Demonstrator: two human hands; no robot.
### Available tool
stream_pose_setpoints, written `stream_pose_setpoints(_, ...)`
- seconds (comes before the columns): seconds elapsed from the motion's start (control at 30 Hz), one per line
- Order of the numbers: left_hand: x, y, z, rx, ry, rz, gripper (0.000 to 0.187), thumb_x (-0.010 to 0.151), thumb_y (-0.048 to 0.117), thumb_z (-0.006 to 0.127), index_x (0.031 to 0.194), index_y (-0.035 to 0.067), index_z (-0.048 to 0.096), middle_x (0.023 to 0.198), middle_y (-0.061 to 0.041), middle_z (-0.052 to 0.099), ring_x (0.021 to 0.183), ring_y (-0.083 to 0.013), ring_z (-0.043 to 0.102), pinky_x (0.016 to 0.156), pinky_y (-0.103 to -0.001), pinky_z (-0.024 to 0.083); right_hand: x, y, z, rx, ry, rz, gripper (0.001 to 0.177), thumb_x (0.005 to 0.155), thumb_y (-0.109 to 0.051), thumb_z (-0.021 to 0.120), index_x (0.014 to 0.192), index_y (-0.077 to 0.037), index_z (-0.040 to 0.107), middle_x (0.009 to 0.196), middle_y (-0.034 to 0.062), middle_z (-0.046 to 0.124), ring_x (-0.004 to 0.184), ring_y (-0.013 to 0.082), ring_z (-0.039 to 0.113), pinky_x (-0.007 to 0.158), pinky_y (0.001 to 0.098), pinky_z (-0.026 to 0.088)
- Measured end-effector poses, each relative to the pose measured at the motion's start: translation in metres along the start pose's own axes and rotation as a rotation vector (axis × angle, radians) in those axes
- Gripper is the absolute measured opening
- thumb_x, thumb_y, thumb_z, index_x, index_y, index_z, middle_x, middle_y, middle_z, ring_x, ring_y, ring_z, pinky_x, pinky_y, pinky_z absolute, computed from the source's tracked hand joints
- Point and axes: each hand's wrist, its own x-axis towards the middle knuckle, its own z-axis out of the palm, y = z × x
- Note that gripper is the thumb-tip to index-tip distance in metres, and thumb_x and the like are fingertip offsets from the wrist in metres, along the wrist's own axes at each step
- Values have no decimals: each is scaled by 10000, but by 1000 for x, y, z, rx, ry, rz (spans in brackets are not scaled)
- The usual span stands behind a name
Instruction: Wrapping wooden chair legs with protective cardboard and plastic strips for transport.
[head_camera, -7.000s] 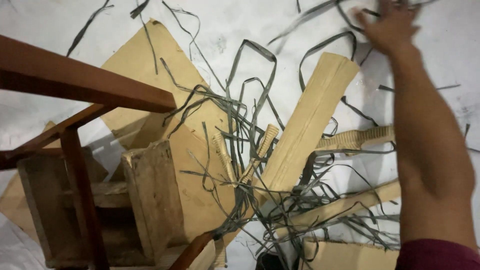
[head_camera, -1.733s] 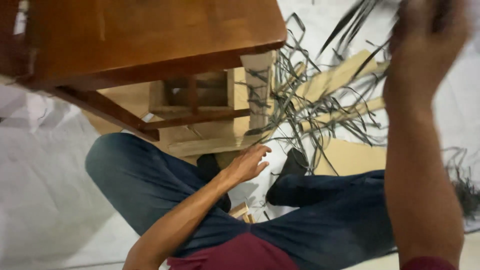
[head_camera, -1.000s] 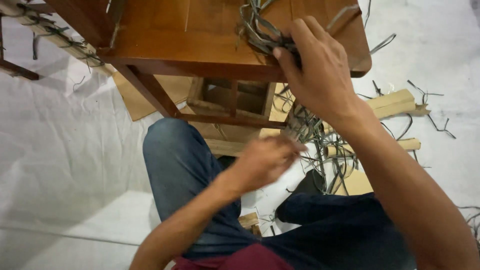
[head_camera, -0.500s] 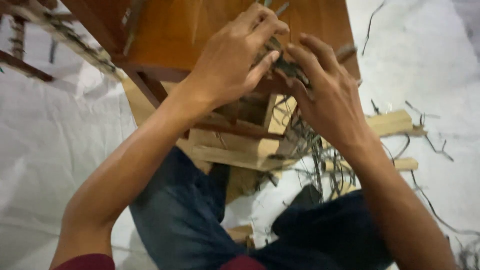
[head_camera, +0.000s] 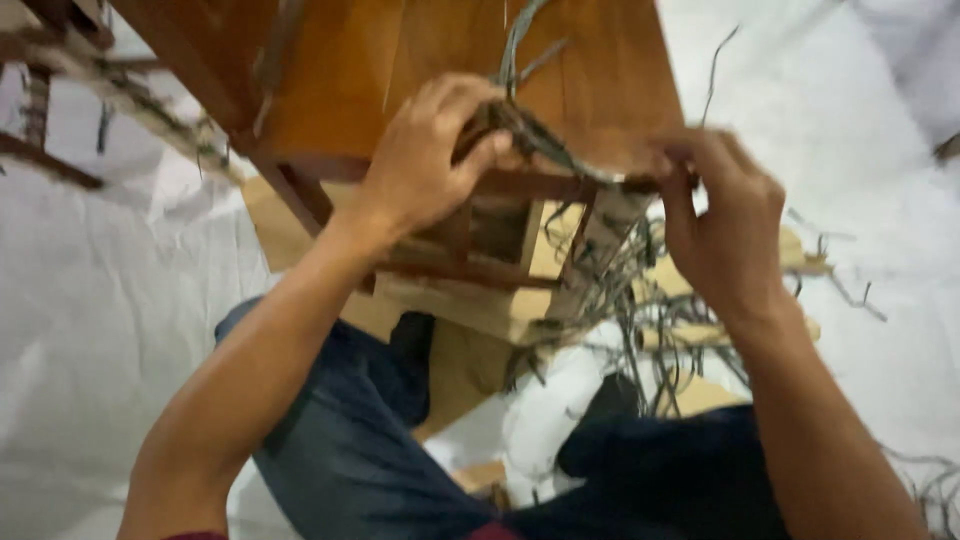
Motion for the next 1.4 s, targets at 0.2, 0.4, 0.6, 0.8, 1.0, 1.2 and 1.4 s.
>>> stream_pose_setpoints(0.2, 3, -1, 5, 16, 97, 102, 507, 1086, 338, 663, 1500, 101, 494, 1473, -144, 534, 1370, -365, 533, 1152, -510, 427, -10, 6, -2, 103, 167, -38, 149, 1178, 41, 486, 1273, 2, 595, 1113, 171, 741, 1043, 240, 760, 822, 323, 638)
stream_pose_setpoints(0.4, -1, 25, 10, -110, 263, 307, 389, 1122, 209, 670, 1463, 114, 509, 1441, -118, 580, 1320, -299, 612, 1112, -409, 558, -42, 18, -12, 551, 320, 199, 157, 1281, -22, 411, 1238, 7, 559, 835, 90, 597, 648, 128, 528, 586, 256, 431)
stream_pose_setpoints(0.6, -35, 70, 45, -253, 278, 519, 336, 1022, 77, 705, 1314, 175, 570, 1201, -26, 644, 1028, -228, 732, 824, -330, 641, -69, 23, 2, 967, 353, 130, 209, 1146, -73, 408, 1083, -59, 607, 642, -17, 497, 450, 11, 408, 419, 213, 347)
stream_pose_setpoints(0.8, -81, 105, 76, -501, 155, 440, 517, 1071, 150, 670, 1497, 118, 379, 1404, -160, 563, 1110, -281, 715, 910, -341, 645, -118, -29, 23, 528, 7, -41, 132, 990, -96, 570, 992, -66, 699, 768, 47, 704, 557, 82, 560, 508, 260, 442)
stream_pose_setpoints(1.0, -107, 114, 82, -817, -344, 168, 705, 957, 208, 724, 1558, 65, 383, 1215, -161, 703, 946, -269, 732, 803, -378, 636, -144, -46, 33, 796, -223, 124, 104, 982, -92, 616, 987, -21, 691, 732, 57, 706, 546, 80, 608, 501, 260, 478)
stream_pose_setpoints(1.2, -129, 99, 144, -871, -376, 19, 354, 1091, 116, 525, 1431, 69, 608, 1123, -108, 719, 951, -182, 723, 821, -322, 620, -141, -37, 44, 830, -97, 348, 108, 1012, -121, 566, 1094, -56, 593, 807, 14, 673, 532, 76, 560, 430, 232, 429)
stream_pose_setpoints(1.4, -111, 92, 138, -1209, -350, -248, 356, 1151, 259, 453, 1244, -8, 670, 888, -55, 705, 797, -111, 654, 734, -273, 568, -134, -22, 51, 819, -48, 684, 236, 1034, -184, 469, 1208, -44, 546, 1053, 30, 603, 857, 108, 555, 746, 254, 496)
